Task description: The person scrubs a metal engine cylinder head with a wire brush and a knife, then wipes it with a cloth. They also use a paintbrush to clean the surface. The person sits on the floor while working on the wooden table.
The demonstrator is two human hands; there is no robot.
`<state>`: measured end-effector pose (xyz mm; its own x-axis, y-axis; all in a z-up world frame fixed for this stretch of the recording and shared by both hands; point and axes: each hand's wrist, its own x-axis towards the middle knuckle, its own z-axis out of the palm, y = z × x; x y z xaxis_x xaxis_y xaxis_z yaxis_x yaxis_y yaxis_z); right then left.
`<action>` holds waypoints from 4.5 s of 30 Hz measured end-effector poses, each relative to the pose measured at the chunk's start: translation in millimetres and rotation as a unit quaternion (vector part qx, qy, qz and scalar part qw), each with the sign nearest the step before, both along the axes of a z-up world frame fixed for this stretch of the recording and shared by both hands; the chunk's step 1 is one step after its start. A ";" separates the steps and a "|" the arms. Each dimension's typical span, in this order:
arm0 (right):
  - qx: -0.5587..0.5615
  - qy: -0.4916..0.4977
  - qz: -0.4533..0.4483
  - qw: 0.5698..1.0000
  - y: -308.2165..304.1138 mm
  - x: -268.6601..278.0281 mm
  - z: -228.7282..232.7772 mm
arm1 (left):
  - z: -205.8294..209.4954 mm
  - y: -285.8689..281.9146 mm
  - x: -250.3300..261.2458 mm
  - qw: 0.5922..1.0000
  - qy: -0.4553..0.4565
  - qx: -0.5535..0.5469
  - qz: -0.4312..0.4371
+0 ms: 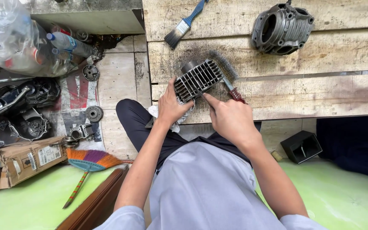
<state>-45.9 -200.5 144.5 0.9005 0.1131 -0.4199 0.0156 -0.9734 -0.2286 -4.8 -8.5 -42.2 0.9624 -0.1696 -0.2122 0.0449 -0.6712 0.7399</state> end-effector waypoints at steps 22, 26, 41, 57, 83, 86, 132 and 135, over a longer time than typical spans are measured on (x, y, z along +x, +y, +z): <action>-0.092 -0.092 0.047 0.990 38.3 -21.6 -55.8 | 10.7 -4.3 4.4 0.999 -0.034 -0.036 0.019; 0.066 -0.026 0.034 0.997 -5.5 12.4 -32.7 | -2.0 -3.2 5.6 0.999 -0.027 -0.036 0.021; -0.019 -0.039 0.057 0.997 10.6 -4.3 -42.3 | -12.6 -4.9 -2.9 0.998 -0.025 -0.053 0.033; 0.007 -0.042 0.080 0.996 -13.6 15.2 -24.4 | 2.0 -5.5 -4.7 0.997 -0.034 -0.062 0.038; 0.037 -0.023 0.068 0.997 -12.5 7.0 -10.7 | 3.3 -9.7 -2.9 0.995 -0.006 -0.084 0.048; -0.009 -0.044 0.090 0.995 -8.9 -1.8 -18.6 | 4.9 -9.0 -3.9 0.996 -0.003 -0.076 0.055; 0.034 -0.040 0.019 0.998 -0.9 -6.9 -42.9 | 12.4 -11.2 -8.2 0.995 0.014 -0.053 0.081; 0.038 0.002 -0.005 0.999 -0.8 -7.5 -28.9 | 20.7 -13.8 -6.1 0.995 0.016 -0.051 0.085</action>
